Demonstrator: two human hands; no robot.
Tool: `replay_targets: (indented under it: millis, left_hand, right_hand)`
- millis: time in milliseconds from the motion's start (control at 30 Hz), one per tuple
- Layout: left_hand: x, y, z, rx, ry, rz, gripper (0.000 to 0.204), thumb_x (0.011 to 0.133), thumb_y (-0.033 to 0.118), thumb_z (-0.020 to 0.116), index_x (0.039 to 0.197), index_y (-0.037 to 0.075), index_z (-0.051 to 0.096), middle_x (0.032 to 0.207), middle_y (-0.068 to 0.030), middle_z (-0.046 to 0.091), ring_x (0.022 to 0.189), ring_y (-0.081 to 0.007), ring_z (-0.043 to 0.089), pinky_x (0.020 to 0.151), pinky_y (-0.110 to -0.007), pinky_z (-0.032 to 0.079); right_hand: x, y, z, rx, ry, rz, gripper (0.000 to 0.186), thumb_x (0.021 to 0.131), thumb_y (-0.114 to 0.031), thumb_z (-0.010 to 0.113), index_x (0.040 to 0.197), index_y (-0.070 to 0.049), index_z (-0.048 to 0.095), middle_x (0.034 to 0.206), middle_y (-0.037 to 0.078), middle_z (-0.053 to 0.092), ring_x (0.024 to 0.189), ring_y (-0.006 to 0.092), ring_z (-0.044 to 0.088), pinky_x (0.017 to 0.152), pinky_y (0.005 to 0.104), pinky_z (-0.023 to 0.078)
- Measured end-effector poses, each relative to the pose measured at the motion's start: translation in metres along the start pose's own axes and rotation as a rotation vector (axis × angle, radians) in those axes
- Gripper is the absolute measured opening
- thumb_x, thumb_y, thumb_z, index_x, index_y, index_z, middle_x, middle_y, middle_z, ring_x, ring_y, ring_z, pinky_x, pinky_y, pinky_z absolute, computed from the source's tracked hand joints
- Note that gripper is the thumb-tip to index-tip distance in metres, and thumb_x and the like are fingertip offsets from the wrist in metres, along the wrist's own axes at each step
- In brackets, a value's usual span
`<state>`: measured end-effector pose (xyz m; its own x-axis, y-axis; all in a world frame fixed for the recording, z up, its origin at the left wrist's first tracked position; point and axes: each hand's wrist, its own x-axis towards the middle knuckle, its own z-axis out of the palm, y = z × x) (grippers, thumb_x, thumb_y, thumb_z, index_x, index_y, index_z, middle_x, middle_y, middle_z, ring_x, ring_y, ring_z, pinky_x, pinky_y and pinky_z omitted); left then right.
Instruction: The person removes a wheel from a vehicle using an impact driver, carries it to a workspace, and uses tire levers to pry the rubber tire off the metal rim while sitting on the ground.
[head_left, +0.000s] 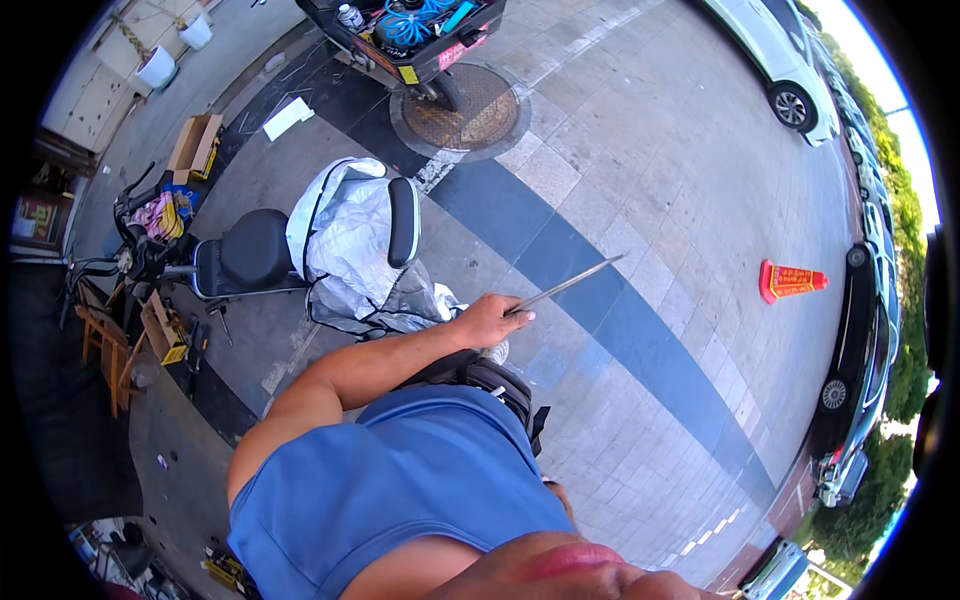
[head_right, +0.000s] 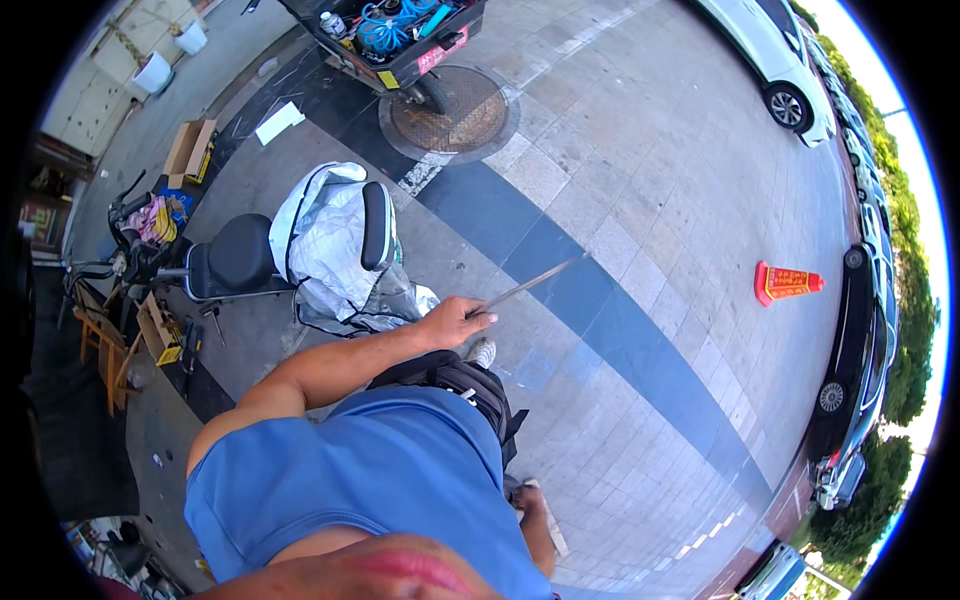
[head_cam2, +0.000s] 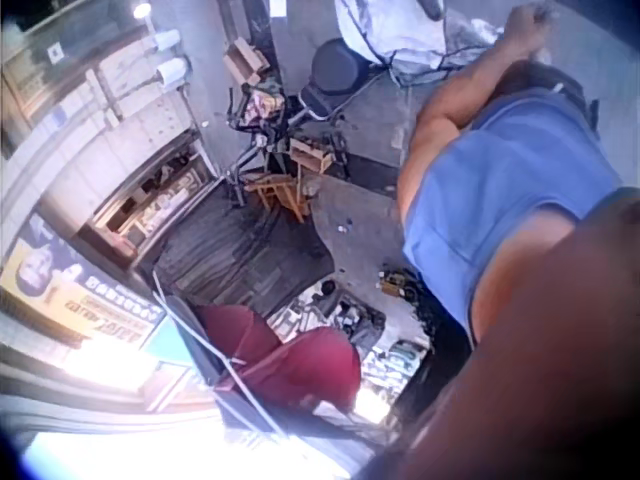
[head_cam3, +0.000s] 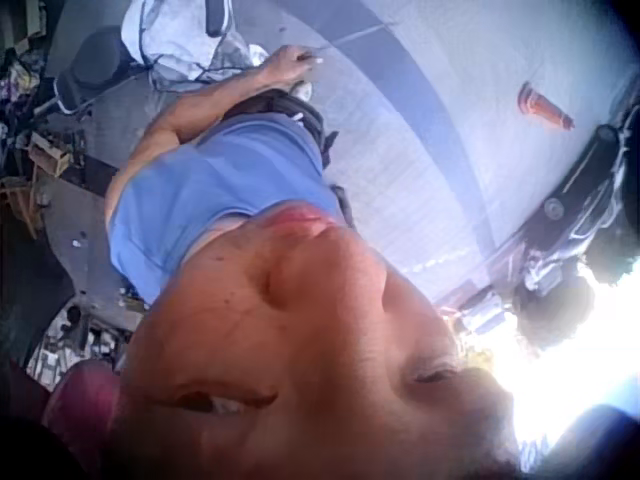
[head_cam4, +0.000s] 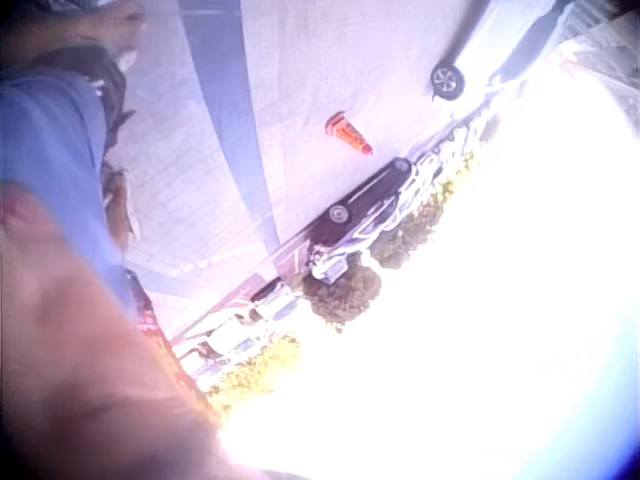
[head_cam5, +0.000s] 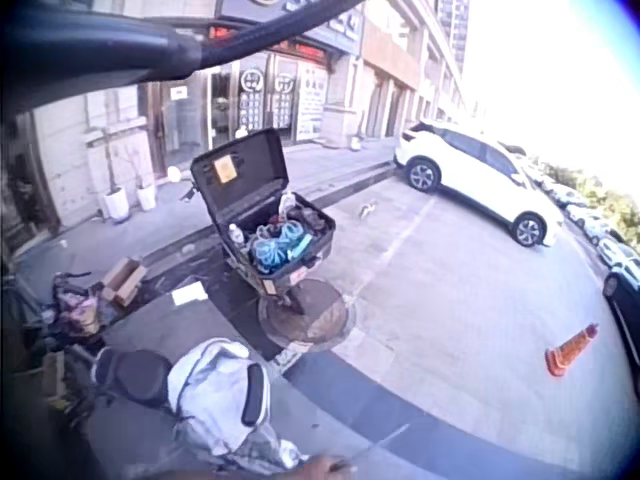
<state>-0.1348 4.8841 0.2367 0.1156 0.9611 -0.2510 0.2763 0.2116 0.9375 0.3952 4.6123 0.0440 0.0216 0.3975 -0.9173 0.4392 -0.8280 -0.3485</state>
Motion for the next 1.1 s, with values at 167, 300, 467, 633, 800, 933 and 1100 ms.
replay_targets:
  millis: [167,300,467,633,800,933,1100]
  left_hand:
    - [0.074,0.009,-0.043,-0.141,0.294,-0.214,0.039,0.1,0.038,0.062,0.093,0.001,0.069,0.065,-0.0012,0.053,0.063,-0.0128,0.049,0.059,-0.034,0.041]
    - [0.148,-0.028,-0.068,-0.21,0.545,-0.338,0.032,0.098,0.033,0.066,0.095,0.0,0.068,0.064,0.0001,0.052,0.058,-0.0105,0.046,0.053,-0.031,0.036]
    - [0.242,-0.028,-0.143,-0.522,0.691,-0.529,0.03,0.097,0.031,0.067,0.093,0.002,0.065,0.062,0.0009,0.05,0.051,-0.0094,0.044,0.047,-0.029,0.032]
    - [0.295,0.003,-0.229,-0.512,0.845,-0.547,0.034,0.094,0.032,0.068,0.096,-0.002,0.068,0.068,-0.003,0.058,0.059,-0.0122,0.051,0.053,-0.032,0.039]
    - [0.297,0.007,-0.273,-0.345,1.145,-0.547,0.035,0.096,0.032,0.068,0.096,-0.003,0.067,0.068,-0.0017,0.055,0.065,-0.0117,0.048,0.059,-0.033,0.04]
    - [0.309,0.011,-0.294,-0.492,1.423,-0.623,0.031,0.097,0.03,0.067,0.09,0.0,0.066,0.065,0.0008,0.05,0.061,-0.0097,0.043,0.055,-0.032,0.037]
    - [0.327,0.033,-0.28,-0.816,1.849,-0.733,0.026,0.098,0.027,0.067,0.09,0.003,0.062,0.062,0.005,0.045,0.051,-0.0043,0.039,0.046,-0.025,0.031]
  right_hand:
    - [0.156,-0.347,-0.227,-0.305,0.523,-0.155,0.024,0.091,-0.017,0.061,0.108,-0.001,0.066,0.079,0.01,0.067,0.058,0.0221,0.066,0.048,0.0367,0.051]
    - [0.195,-0.667,-0.283,-0.473,0.706,-0.636,0.031,0.091,-0.015,0.062,0.119,-0.001,0.065,0.085,0.011,0.071,0.066,0.0185,0.068,0.057,0.0319,0.052]
    - [0.221,-0.928,-0.137,-0.519,0.361,-0.855,0.035,0.091,-0.018,0.065,0.122,-0.002,0.065,0.095,0.015,0.074,0.078,0.0214,0.072,0.072,0.0347,0.055]
    - [0.19,-1.113,0.059,-0.808,-0.002,-1.308,0.032,0.087,-0.015,0.07,0.116,-0.002,0.068,0.098,0.018,0.073,0.09,0.0308,0.072,0.083,0.0391,0.055]
    - [0.133,-1.322,0.254,-0.786,-0.223,-1.841,0.024,0.089,-0.02,0.068,0.107,-0.004,0.069,0.104,0.019,0.069,0.098,0.0378,0.067,0.086,0.0449,0.053]
    - [0.129,-1.488,0.412,-1.035,-0.251,-2.053,0.03,0.093,-0.024,0.059,0.114,-0.005,0.07,0.112,0.021,0.07,0.105,0.0391,0.066,0.092,0.0467,0.052]
    - [0.222,-1.549,0.58,-1.948,-0.471,-1.806,0.037,0.084,-0.011,0.059,0.119,-0.003,0.069,0.122,0.022,0.067,0.117,0.0387,0.063,0.099,0.0458,0.051]
